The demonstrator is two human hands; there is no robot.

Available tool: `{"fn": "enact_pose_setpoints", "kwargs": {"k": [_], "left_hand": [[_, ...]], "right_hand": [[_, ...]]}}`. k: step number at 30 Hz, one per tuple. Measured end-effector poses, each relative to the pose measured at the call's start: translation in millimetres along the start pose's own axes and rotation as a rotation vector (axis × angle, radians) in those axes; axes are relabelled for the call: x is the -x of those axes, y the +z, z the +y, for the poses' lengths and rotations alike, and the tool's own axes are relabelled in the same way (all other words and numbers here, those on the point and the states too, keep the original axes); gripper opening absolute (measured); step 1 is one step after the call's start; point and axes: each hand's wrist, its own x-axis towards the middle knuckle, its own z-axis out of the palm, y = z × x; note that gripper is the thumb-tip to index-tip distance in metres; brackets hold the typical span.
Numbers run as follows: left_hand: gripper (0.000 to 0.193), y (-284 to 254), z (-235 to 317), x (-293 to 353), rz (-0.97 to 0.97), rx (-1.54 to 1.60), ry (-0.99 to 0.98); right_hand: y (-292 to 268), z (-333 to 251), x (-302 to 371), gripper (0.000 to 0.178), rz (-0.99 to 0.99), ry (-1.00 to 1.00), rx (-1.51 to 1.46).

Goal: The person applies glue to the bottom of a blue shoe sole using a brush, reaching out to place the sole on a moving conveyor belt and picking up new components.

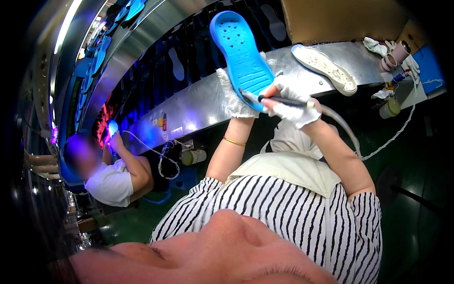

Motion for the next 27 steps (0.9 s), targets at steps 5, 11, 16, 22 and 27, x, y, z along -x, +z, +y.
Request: {"fn": "enact_pose_setpoints", "kwargs": {"k": [5, 11, 16, 22, 27], "left_hand": [[0.086, 24.9, -1.6, -7.6, 0.06, -0.173, 0.12], [0.086, 31.8, 8.0, -9.0, -0.002, -0.03, 0.072], [0.088, 29.4, 14.2, -16.9, 0.018, -0.154, 0.09], [0.088, 27.9, 19.3, -20.3, -0.015, -0.164, 0.032], [0.087, 27.3, 28.2, -27.4, -0.063, -0.179, -0.038]], "right_hand": [[-4.0, 15.5, -3.8, 0.013, 0.166, -0.162, 0.103], [-4.4, 3.3, -4.4, 0.009, 0.045, 0.172, -0.071], [-5.6, 10.3, -2.0, 0.01, 0.038, -0.095, 0.149], [-18.3, -7.4, -14.8, 0.013, 0.021, 0.03, 0.019], [-24.4, 5.7, -8.1, 0.011, -0.073, 0.032, 0.163]]}}
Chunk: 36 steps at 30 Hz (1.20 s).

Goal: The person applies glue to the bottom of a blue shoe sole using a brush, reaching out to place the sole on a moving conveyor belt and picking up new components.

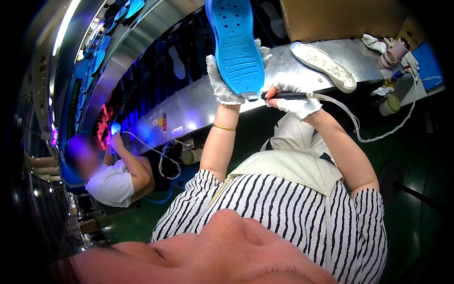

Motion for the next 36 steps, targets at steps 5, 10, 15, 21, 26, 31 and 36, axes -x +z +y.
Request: {"fn": "enact_pose_setpoints", "kwargs": {"k": [5, 10, 15, 21, 26, 31, 36], "left_hand": [[0.088, 1.6, 6.5, -3.0, 0.024, 0.014, -0.03], [0.088, -5.2, 10.6, -6.9, 0.039, 0.003, -0.082], [0.084, -9.3, 6.9, -2.3, 0.108, -0.063, -0.09], [0.087, -5.7, 20.6, -15.9, -0.034, -0.032, -0.028], [0.086, -1.0, 30.2, -14.4, -0.044, -0.045, -0.095], [0.058, -9.5, 27.3, -9.5, 0.218, -0.086, -0.173], [0.047, 6.4, 29.1, -21.0, 0.251, -0.221, -0.268]], "right_hand": [[-0.7, -14.8, -3.2, 0.01, 0.046, 0.064, -0.106], [3.4, -7.8, 11.9, 0.009, 0.007, 0.189, -0.23], [1.4, -9.5, 3.2, 0.009, 0.035, 0.166, -0.348], [14.4, 6.0, 12.2, 0.01, 0.008, -0.006, -0.07], [5.9, -1.5, 22.2, 0.01, 0.109, 0.097, -0.278], [1.3, -26.4, -15.7, 0.01, 0.061, -0.405, 0.198], [-0.7, -10.6, -17.7, 0.013, -0.085, -0.318, 0.208]]}}
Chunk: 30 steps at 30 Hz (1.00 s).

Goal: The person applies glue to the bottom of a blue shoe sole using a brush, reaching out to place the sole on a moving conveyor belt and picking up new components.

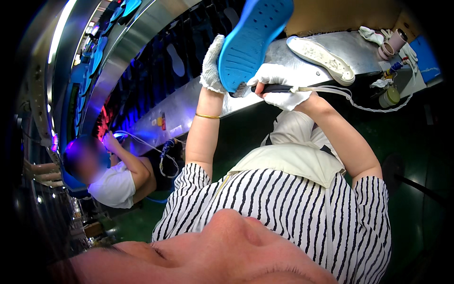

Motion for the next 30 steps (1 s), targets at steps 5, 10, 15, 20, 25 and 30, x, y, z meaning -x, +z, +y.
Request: {"fn": "enact_pose_setpoints", "kwargs": {"k": [5, 10, 15, 20, 25, 30], "left_hand": [[0.03, 5.9, 5.5, 0.3, -0.014, -0.15, -0.21], [0.032, 19.6, 3.5, -0.5, -0.014, -0.234, -0.31], [0.036, 24.6, 4.4, -2.4, -0.008, -0.348, -0.364], [0.04, 36.7, 4.2, 2.4, 0.001, -0.391, -0.35], [0.051, 27.9, 0.4, -2.5, 0.007, -0.497, -0.315], [0.058, 4.2, -8.4, 1.6, -0.091, -0.014, -0.236]], "right_hand": [[-17.8, -7.7, -2.4, 0.014, -0.178, 0.354, 0.009], [-21.6, -8.5, -1.6, 0.014, -0.033, 0.219, -0.004], [-20.5, -9.2, 0.4, 0.009, -0.073, 0.213, 0.127], [-42.7, -7.5, 1.5, 0.012, -0.064, 0.149, 0.014], [-60.3, -0.2, 3.6, 0.012, -0.153, 0.146, 0.205], [-53.1, -31.0, 6.7, 0.01, 0.092, 0.336, -0.219]]}}
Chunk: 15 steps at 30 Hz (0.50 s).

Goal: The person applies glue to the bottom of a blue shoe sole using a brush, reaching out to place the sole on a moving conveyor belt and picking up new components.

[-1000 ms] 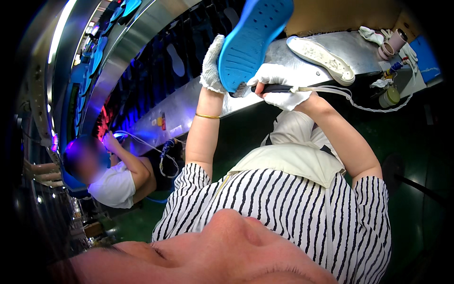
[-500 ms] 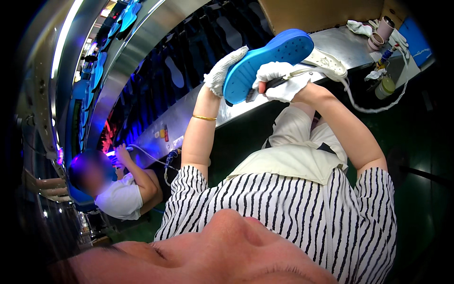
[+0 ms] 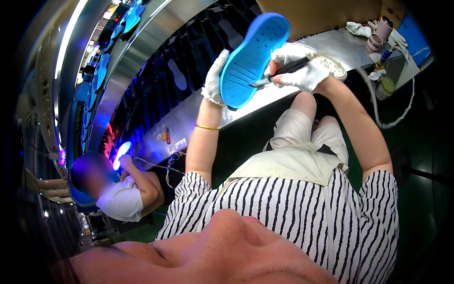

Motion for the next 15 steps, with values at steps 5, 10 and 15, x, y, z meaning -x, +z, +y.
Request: {"fn": "enact_pose_setpoints", "kwargs": {"k": [5, 10, 15], "left_hand": [[0.071, -11.2, -34.2, -14.9, -0.019, 0.205, 0.344], [0.066, -11.5, -42.4, -1.2, 0.004, 0.337, 0.274], [0.063, 1.3, -51.6, -4.6, 0.135, 0.223, 0.395]], "right_hand": [[50.5, 34.2, 4.3, 0.013, 0.207, -0.375, 0.282], [54.5, 3.7, 4.0, 0.011, -0.046, 0.033, 0.046], [40.9, 11.5, -14.6, 0.008, 0.262, -0.328, 0.353]]}}
